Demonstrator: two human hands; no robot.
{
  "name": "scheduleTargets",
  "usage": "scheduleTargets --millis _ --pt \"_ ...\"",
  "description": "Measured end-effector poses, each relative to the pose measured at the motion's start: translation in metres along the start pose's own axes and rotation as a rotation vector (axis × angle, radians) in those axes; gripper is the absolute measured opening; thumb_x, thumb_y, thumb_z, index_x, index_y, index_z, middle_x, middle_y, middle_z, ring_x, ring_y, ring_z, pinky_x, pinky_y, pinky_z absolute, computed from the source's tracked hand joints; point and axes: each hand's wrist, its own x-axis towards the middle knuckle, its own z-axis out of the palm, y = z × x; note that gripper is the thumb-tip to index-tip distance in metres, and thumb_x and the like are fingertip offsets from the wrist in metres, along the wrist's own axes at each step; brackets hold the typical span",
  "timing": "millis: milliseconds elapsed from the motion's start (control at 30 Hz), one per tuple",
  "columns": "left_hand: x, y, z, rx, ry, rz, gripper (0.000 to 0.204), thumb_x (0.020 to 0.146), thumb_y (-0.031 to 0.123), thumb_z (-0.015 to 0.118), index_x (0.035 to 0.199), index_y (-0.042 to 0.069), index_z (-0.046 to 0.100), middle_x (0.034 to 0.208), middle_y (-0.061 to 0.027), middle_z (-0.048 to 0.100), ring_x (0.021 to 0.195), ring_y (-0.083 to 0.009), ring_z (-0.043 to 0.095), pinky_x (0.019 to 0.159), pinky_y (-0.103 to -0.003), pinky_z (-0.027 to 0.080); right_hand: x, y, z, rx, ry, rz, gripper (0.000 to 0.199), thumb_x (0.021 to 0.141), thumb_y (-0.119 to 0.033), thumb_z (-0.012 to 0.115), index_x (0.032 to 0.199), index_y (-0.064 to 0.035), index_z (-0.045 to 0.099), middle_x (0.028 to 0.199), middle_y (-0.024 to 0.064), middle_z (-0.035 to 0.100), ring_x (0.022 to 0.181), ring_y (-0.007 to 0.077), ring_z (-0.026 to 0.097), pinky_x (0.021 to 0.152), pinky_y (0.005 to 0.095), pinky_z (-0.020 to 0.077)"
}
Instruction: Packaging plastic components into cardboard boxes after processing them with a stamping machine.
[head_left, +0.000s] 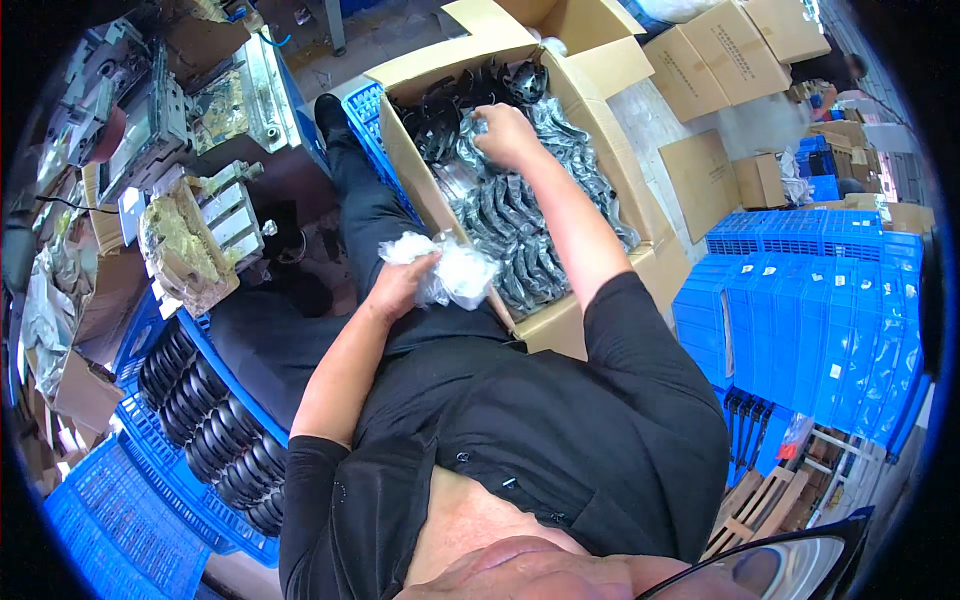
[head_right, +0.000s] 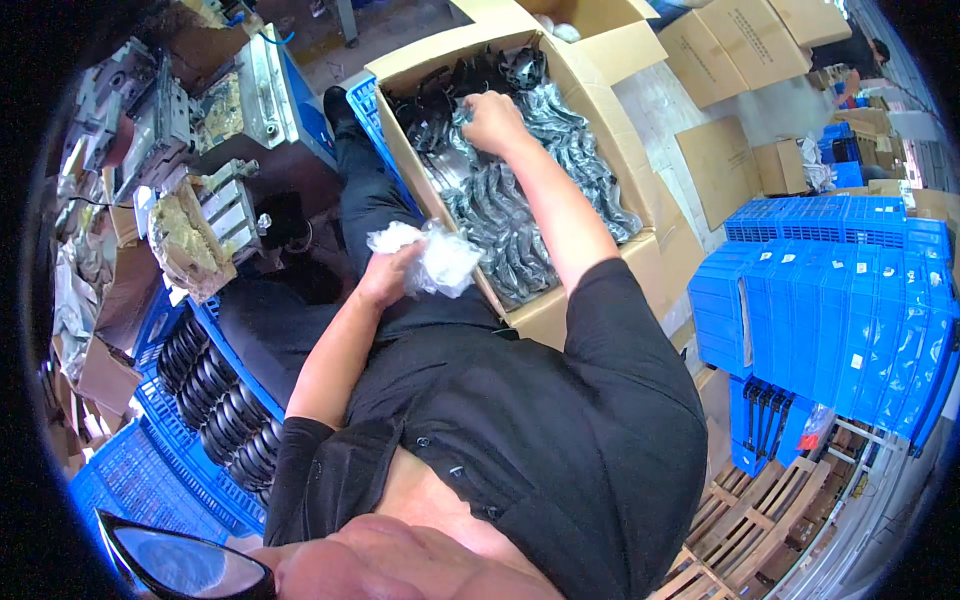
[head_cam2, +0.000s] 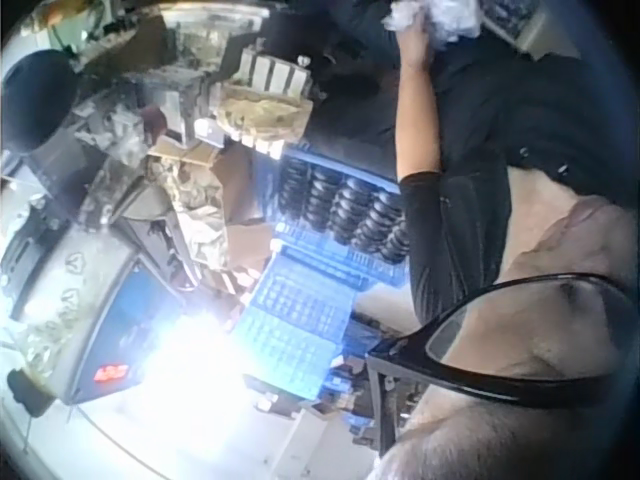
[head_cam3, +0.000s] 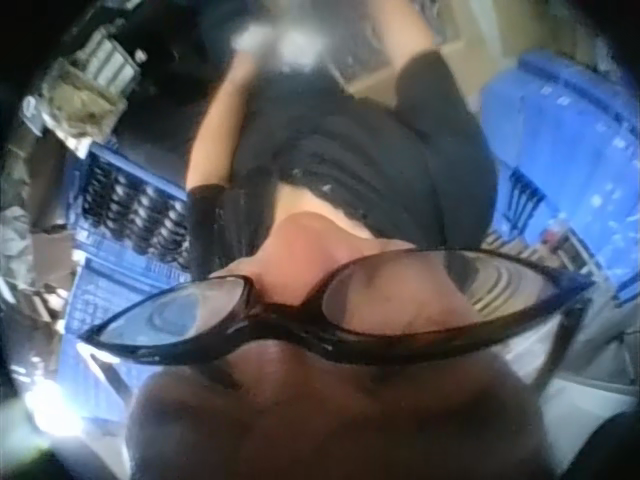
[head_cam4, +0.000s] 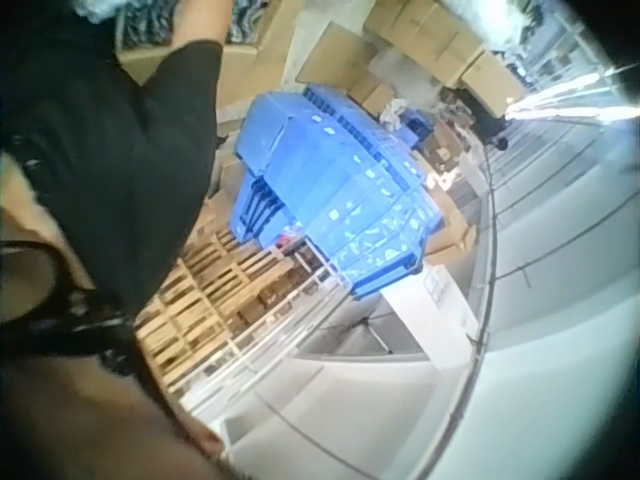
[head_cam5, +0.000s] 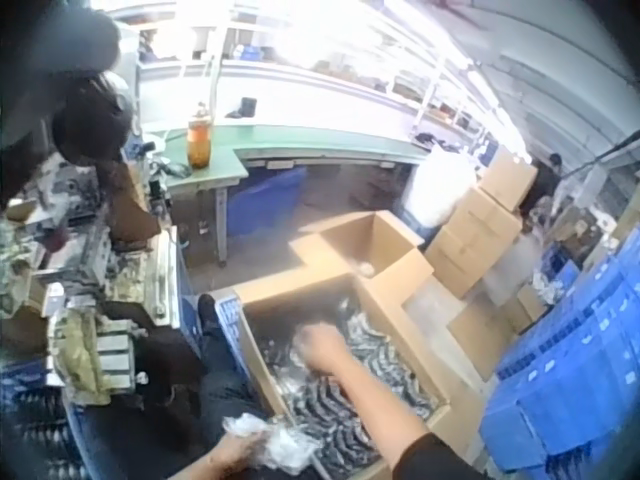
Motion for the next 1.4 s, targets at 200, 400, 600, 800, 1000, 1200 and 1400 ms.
scheduleTargets --millis 200,400,600,800,1000,1200,1400 --pt "0.006 0.004 -0.001 -0.154 0.016 -0.009 0.023 0.101 0.015 0.07 0.119 -0.001 0.068 0.11 -0.0087 0.072 0.098 -0.0225 0.071 0.087 -0.039 0.059 0.028 0.014 0.039 -0.202 -0.133 -0.092 0.033 0.077 -0.019 0.068 0.106 -0.0067 0.079 0.108 0.0251 0.074 0.108 0.0419 0.071 0.098 0.0514 0.0573" --pt "0.011 -0.001 -0.006 -0.222 -0.022 -0.002 0.024 0.102 0.015 0.068 0.12 0.0 0.067 0.113 -0.0111 0.073 0.101 -0.0251 0.072 0.09 -0.041 0.059 0.036 0.008 0.036 -0.244 -0.158 -0.197 0.016 0.077 -0.016 0.07 0.086 -0.009 0.082 0.092 0.0204 0.077 0.087 0.0402 0.076 0.084 0.05 0.0619" --pt "0.01 -0.003 -0.01 -0.212 -0.03 -0.001 0.023 0.102 0.014 0.068 0.12 -0.001 0.068 0.113 -0.0111 0.073 0.101 -0.0245 0.072 0.09 -0.04 0.059 0.04 0.02 -0.017 0.009 -0.145 -0.006 0.027 0.077 -0.032 0.085 0.095 -0.0123 0.084 0.092 0.0142 0.078 0.09 0.0335 0.077 0.087 0.0436 0.0603" --pt "0.014 -0.002 -0.008 -0.207 -0.043 -0.006 0.023 0.102 0.014 0.069 0.118 -0.002 0.069 0.111 -0.0095 0.073 0.098 -0.0216 0.071 0.087 -0.038 0.058 0.044 0.039 -0.049 0.885 0.068 0.344 0.019 0.09 -0.012 0.083 0.105 -0.0007 0.081 0.091 0.0042 0.078 0.073 0.0117 0.07 0.067 0.0275 0.0585" --pt "0.005 0.003 -0.007 -0.19 -0.01 0.003 0.021 0.102 0.014 0.069 0.116 -0.001 0.07 0.11 -0.0089 0.073 0.098 -0.021 0.071 0.087 -0.037 0.058 0.051 0.023 -0.025 0.736 0.137 0.396 0.021 0.089 -0.014 0.084 0.107 -0.0029 0.082 0.089 0.0061 0.079 0.084 0.0114 0.074 0.07 0.0282 0.0598" --pt "0.011 -0.003 -0.007 -0.144 -0.017 0.027 0.023 0.102 0.015 0.068 0.119 -0.001 0.069 0.111 -0.0104 0.073 0.098 -0.0229 0.072 0.085 -0.039 0.059 0.056 0.034 0.0 1.028 0.26 0.343 0.024 0.088 -0.018 0.086 0.105 -0.0018 0.082 0.083 0.0039 0.078 0.062 0.0109 0.067 0.059 0.0274 0.0567" --pt "0.01 -0.001 -0.004 -0.13 -0.025 0.024 0.024 0.103 0.017 0.068 0.118 -0.002 0.069 0.111 -0.0106 0.073 0.098 -0.0232 0.072 0.085 -0.038 0.059 0.052 0.027 -0.009 0.887 0.26 0.435 0.02 0.087 -0.012 0.087 0.102 -0.0008 0.081 0.084 0.0038 0.076 0.062 0.0111 0.064 0.056 0.0268 0.0527"
